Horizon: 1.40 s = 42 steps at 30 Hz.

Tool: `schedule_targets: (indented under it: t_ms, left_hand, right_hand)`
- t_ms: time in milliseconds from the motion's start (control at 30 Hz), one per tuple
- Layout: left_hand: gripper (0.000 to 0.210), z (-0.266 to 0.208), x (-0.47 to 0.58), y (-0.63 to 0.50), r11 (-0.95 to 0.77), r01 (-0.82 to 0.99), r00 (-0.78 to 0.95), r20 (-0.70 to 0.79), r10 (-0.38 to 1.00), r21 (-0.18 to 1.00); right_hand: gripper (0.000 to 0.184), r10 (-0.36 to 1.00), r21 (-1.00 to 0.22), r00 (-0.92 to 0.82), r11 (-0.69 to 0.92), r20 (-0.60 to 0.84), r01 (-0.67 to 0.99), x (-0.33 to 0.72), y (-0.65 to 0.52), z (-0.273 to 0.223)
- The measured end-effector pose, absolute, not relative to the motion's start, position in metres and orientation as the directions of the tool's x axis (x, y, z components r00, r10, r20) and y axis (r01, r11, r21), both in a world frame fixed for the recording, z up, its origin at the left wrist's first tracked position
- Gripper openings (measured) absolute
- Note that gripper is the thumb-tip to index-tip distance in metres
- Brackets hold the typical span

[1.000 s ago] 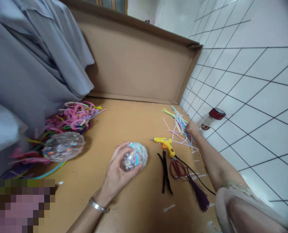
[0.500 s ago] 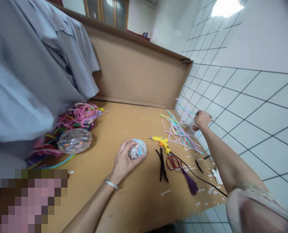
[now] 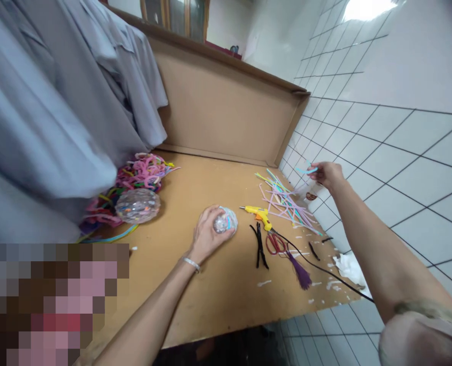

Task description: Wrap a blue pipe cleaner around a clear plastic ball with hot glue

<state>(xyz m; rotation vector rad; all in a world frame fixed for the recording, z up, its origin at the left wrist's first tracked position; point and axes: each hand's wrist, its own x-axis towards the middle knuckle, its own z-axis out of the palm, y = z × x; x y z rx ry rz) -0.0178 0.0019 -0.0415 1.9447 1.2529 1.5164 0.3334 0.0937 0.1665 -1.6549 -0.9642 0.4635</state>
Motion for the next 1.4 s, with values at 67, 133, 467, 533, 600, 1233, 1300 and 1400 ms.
schedule_targets:
  t_ms: [67, 133, 467, 533, 600, 1233, 1300, 1400]
  left_hand:
    - [0.046, -0.041, -0.019, 0.002, -0.534, 0.404, 0.023, 0.575, 0.818, 0.743]
    - [0.045, -0.04, -0.021, 0.003, -0.526, 0.386, 0.02, 0.563, 0.826, 0.758]
    - [0.05, -0.04, -0.032, 0.014, -0.364, 0.198, -0.083, 0.385, 0.919, 0.91]
    - [0.049, -0.038, -0.033, 0.015, -0.322, 0.158, -0.083, 0.338, 0.938, 0.933]
    - [0.049, -0.036, -0.034, 0.015, -0.3, 0.133, -0.072, 0.311, 0.948, 0.945]
    - [0.048, -0.038, -0.032, 0.012, -0.413, 0.244, -0.032, 0.433, 0.901, 0.877]
    - [0.047, -0.038, -0.032, 0.013, -0.4, 0.246, -0.043, 0.422, 0.906, 0.883]
    - [0.046, -0.035, -0.032, 0.013, -0.372, 0.246, -0.038, 0.392, 0.919, 0.895]
  right_hand:
    - [0.013, 0.805, -0.959, 0.553, 0.067, 0.215, 0.274, 0.308, 0.097, 0.165]
    - [0.02, 0.802, -0.949, 0.511, 0.293, 0.308, 0.112, 0.273, 0.095, 0.155]
    - [0.037, 0.749, -0.822, 0.34, 0.516, 0.569, 0.239, 0.131, -0.026, 0.039]
    - [0.036, 0.758, -0.808, 0.298, 0.487, 0.58, 0.331, 0.133, -0.045, 0.026]
    - [0.035, 0.734, -0.757, 0.253, 0.509, 0.63, 0.411, 0.138, -0.057, 0.021]
    - [0.022, 0.811, -0.03, -0.352, 0.412, 0.468, 0.911, 0.148, -0.047, -0.004]
    - [0.024, 0.85, 0.029, -0.424, 0.438, 0.313, 0.898, 0.155, -0.059, -0.009]
    - [0.036, 0.877, -0.044, -0.434, 0.451, 0.207, 0.891, 0.167, -0.068, -0.007]
